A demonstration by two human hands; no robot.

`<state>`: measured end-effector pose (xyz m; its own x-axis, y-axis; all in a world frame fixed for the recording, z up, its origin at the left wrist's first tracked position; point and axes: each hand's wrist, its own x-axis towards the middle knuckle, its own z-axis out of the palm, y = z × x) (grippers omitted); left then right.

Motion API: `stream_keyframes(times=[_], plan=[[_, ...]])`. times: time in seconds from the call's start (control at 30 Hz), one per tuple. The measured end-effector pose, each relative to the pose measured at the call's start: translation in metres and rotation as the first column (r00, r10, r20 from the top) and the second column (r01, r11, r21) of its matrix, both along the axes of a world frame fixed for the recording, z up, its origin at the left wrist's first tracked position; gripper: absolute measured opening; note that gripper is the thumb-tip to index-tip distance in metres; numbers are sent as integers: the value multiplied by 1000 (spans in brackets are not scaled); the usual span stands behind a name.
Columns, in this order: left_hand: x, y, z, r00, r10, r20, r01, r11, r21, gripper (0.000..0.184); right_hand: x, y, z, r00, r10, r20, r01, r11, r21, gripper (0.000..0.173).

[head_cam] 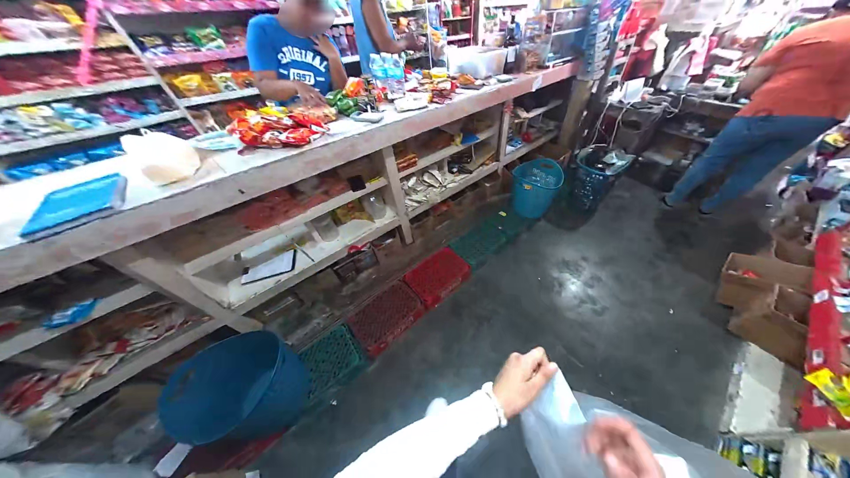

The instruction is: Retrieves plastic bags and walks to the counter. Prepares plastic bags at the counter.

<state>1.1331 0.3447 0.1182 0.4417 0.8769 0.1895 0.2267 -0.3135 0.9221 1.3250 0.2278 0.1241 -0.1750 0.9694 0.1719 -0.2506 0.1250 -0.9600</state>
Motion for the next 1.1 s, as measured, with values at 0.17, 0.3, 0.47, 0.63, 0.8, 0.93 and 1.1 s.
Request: stream_keyframes(times=[0.17,0.3,0.47,0.63,0.8,0.93,1.1], plan=[[-79,19,-4,1000,-19,-7,19,998,57,30,-83,132,-14,816,-8,578,-145,965,218,88],[-173,65,2,985,172,25,-172,985,-23,27,-163,207,-1,660,329,675,-412,910,-41,35],[-300,122,5,978,-12,-206,-42,966,-255,38,-253,303,11,604,233,762,-527,834,162,13],[-406,152,11,933,-34,-360,-101,932,-349,26,-326,373,25,752,408,518,-517,853,78,15],[-482,178,-1,716,-31,-698,-373,828,-419,38,-383,447,-1,787,525,324,-548,836,-23,5],[-531,188,-42,586,-44,-809,-581,673,-457,44,-401,522,-23,504,518,691,-686,727,-45,24],[-545,223,-84,664,-239,-708,-483,585,-651,48,-426,609,-76,-313,398,862,-697,520,-493,29]])
